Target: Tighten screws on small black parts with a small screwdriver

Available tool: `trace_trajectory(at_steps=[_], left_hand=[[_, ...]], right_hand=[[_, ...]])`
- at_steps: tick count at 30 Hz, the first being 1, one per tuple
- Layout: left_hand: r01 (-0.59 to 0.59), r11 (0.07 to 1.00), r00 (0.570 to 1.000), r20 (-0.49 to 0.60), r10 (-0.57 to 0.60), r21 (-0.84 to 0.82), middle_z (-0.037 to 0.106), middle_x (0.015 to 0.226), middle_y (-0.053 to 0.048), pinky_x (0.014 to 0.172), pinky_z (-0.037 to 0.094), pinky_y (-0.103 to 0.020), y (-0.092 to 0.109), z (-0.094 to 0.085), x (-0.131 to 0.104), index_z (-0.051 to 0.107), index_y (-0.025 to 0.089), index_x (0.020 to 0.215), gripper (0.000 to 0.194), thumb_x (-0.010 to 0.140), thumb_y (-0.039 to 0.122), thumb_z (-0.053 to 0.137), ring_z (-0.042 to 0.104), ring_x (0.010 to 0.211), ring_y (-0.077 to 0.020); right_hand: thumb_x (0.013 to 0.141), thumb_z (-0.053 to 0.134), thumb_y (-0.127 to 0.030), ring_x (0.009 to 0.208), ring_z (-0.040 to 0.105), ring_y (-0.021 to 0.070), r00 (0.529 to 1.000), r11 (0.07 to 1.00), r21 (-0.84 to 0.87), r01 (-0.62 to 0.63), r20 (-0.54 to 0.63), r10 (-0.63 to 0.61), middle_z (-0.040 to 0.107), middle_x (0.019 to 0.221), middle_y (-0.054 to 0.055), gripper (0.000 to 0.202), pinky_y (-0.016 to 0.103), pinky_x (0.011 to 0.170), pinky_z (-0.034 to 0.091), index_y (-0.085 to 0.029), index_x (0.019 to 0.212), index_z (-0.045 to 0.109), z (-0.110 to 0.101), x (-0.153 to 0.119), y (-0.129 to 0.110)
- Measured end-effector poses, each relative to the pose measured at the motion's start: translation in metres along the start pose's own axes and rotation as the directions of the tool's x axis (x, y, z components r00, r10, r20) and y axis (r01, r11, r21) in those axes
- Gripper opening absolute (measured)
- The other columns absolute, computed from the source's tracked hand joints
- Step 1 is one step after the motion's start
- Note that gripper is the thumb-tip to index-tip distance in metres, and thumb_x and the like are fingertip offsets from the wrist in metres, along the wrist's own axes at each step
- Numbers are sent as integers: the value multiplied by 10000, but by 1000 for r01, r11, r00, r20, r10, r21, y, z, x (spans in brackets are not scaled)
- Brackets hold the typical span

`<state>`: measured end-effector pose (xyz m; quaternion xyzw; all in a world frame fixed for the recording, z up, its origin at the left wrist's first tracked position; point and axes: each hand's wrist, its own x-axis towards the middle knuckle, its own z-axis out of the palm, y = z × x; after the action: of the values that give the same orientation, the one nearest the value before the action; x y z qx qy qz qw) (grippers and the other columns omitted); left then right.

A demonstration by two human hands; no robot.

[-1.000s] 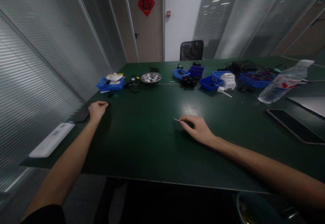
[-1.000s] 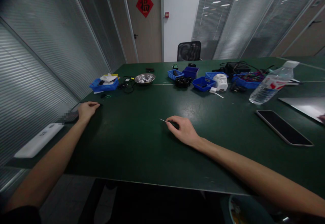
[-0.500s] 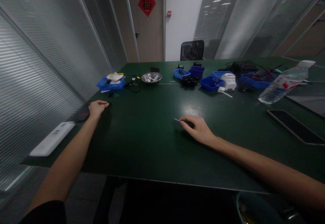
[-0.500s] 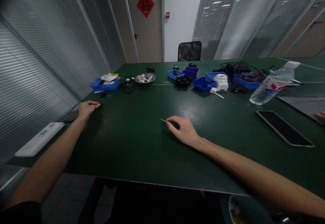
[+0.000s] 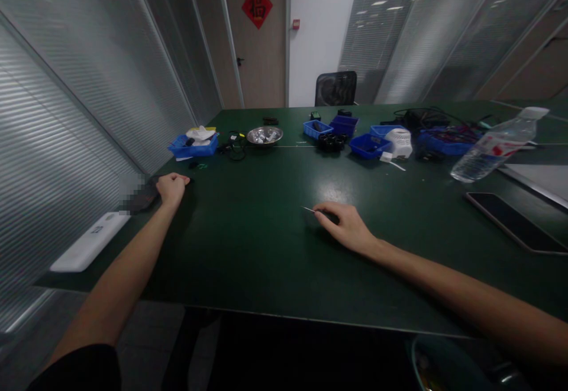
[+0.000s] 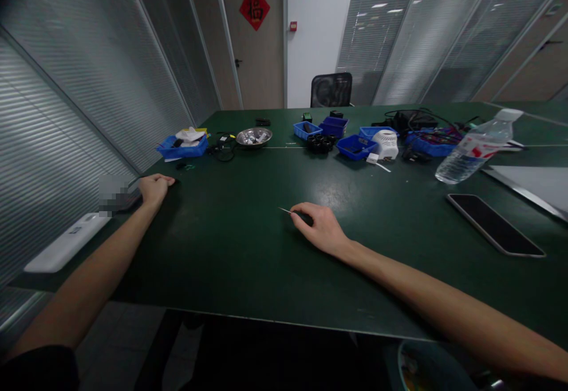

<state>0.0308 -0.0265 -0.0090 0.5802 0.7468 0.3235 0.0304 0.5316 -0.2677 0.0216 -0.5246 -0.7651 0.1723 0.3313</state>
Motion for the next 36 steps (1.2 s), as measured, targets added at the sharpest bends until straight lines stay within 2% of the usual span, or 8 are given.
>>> trace_trajectory(at_steps=[4, 9, 14, 21, 24, 31, 33, 36], left_hand=[[15, 1000, 1000, 15, -15, -2, 772, 908, -55, 807, 500, -285, 2, -7, -2, 782, 98, 1031, 227, 898, 231, 653, 670, 863, -202], [-251, 908, 966, 145, 213, 336, 757, 1038, -182, 884, 495, -385, 22, -20, -22, 769, 103, 1092, 320, 987, 313, 552, 683, 961, -313], [-300, 787, 950, 244, 196, 538, 731, 1051, -255, 808, 498, -371, 35, -22, -34, 753, 39, 1047, 349, 991, 268, 496, 690, 926, -335], [-389, 911, 908, 227, 353, 139, 775, 1089, -131, 931, 514, -374, 49, -18, -34, 790, 150, 1127, 262, 943, 264, 642, 709, 1024, -308], [-458, 869, 805, 327, 494, -188, 770, 1076, -82, 842, 526, -338, 93, -14, -70, 776, 193, 1184, 289, 969, 350, 662, 701, 946, -241], [-532, 554, 313, 460, 831, -641, 733, 1106, -57, 843, 513, -328, 191, -7, -197, 756, 222, 1145, 212, 991, 340, 670, 668, 973, -199], [-523, 529, 279, 452, 847, -668, 722, 1091, -55, 854, 512, -332, 198, -5, -216, 738, 221, 1123, 183, 972, 312, 691, 662, 975, -201], [-506, 541, 302, 450, 841, -672, 706, 1082, -50, 842, 509, -334, 196, -4, -227, 717, 228, 1107, 163, 957, 290, 697, 647, 962, -200]], right_hand=[[1046, 524, -394, 878, 720, 213, 1000, 1000, 6, 5, -2, -5, 782, 1064, 73, 313, 335, 733, 545, -193, 1127, 751, 0, 0, 0], [1048, 525, -388, 886, 721, 218, 1000, 1000, 3, 17, -10, -17, 783, 1060, 73, 309, 345, 759, 553, -195, 1125, 754, 0, 0, -1], [1048, 522, -395, 881, 718, 219, 1000, 1000, -1, 25, -7, -25, 781, 1070, 83, 317, 356, 765, 566, -195, 1130, 753, -1, 0, -1], [1048, 528, -388, 878, 710, 210, 1000, 1000, 0, 29, 7, -29, 778, 1059, 74, 310, 349, 757, 553, -189, 1130, 751, 0, 1, -1], [1050, 527, -390, 860, 702, 203, 999, 999, -9, 35, 23, -35, 773, 1069, 71, 312, 345, 745, 544, -190, 1146, 747, 1, 1, 0], [1048, 545, -375, 884, 708, 198, 992, 996, 4, 94, 80, -94, 768, 1078, 62, 278, 333, 767, 536, -208, 1157, 739, 0, -1, 4], [1042, 554, -363, 887, 711, 200, 985, 992, 7, 128, 115, -128, 767, 1067, 60, 262, 342, 793, 537, -208, 1144, 738, -2, -2, 4], [1038, 559, -354, 908, 714, 206, 977, 988, 20, 151, 147, -153, 767, 1073, 65, 253, 356, 822, 540, -208, 1148, 733, -5, -5, 4]])
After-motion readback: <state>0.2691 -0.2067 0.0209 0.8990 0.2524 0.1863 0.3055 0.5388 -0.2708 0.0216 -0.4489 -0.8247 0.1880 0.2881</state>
